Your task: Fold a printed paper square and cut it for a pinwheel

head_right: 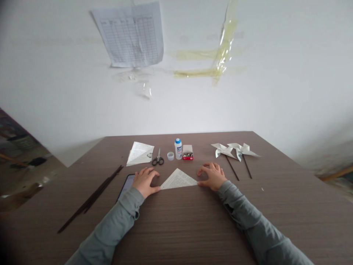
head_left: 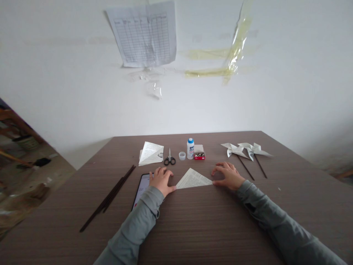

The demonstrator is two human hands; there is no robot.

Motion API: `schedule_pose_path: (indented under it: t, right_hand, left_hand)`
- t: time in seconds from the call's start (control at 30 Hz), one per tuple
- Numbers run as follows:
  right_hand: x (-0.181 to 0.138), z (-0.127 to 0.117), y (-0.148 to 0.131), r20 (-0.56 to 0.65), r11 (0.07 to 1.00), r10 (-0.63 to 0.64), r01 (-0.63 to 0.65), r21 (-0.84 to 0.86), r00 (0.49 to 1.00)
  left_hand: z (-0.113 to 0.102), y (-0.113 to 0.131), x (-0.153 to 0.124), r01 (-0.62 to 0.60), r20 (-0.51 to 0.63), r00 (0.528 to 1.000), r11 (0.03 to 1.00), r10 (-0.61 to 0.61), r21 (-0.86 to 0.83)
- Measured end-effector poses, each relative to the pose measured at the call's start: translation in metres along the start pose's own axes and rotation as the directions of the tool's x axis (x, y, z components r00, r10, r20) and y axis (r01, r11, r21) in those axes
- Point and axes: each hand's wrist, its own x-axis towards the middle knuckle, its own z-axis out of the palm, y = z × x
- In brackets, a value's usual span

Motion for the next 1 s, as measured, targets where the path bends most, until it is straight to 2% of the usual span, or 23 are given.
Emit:
schedule_pose_path:
  t: [0.2, 0.4, 0.47, 0.6, 0.8, 1.0]
  right_hand:
    - [-0.003, -0.002, -0.003, 0.021, 1.000, 0.003, -0.002, -0.029, 1.000]
    - [-0.006, -0.001, -0.007, 0.018, 0.998, -0.045, 0.045, -0.032, 0.999]
    - [-0.005, 0.005, -0.009, -0.009, 0.998, -0.050, 0.050, -0.026, 0.999]
    - [0.000, 0.023, -0.011, -0.136, 0.998, -0.052, 0.050, -0.024, 0.989]
    - [0.010, 0.047, -0.009, -0.305, 0.993, -0.116, 0.116, -0.018, 0.945]
    - [0.014, 0.056, -0.006, -0.314, 0.984, -0.164, 0.179, 0.020, 0.935]
  left_hand:
    - [-0.011, 0.000, -0.006, -0.037, 0.026, 0.999, 0.999, 0.037, 0.023]
    - [-0.011, 0.003, -0.008, -0.060, 0.008, 0.998, 0.998, 0.061, -0.010]
    - [-0.007, 0.002, -0.006, -0.069, -0.026, 0.997, 0.998, 0.069, -0.012]
    - [0.012, 0.001, 0.001, -0.109, -0.139, 0.984, 0.994, 0.109, 0.004]
    - [0.039, 0.005, 0.006, -0.129, -0.242, 0.962, 0.992, 0.128, 0.014]
    - [0.045, 0.006, 0.008, -0.144, -0.258, 0.956, 0.990, 0.139, -0.002]
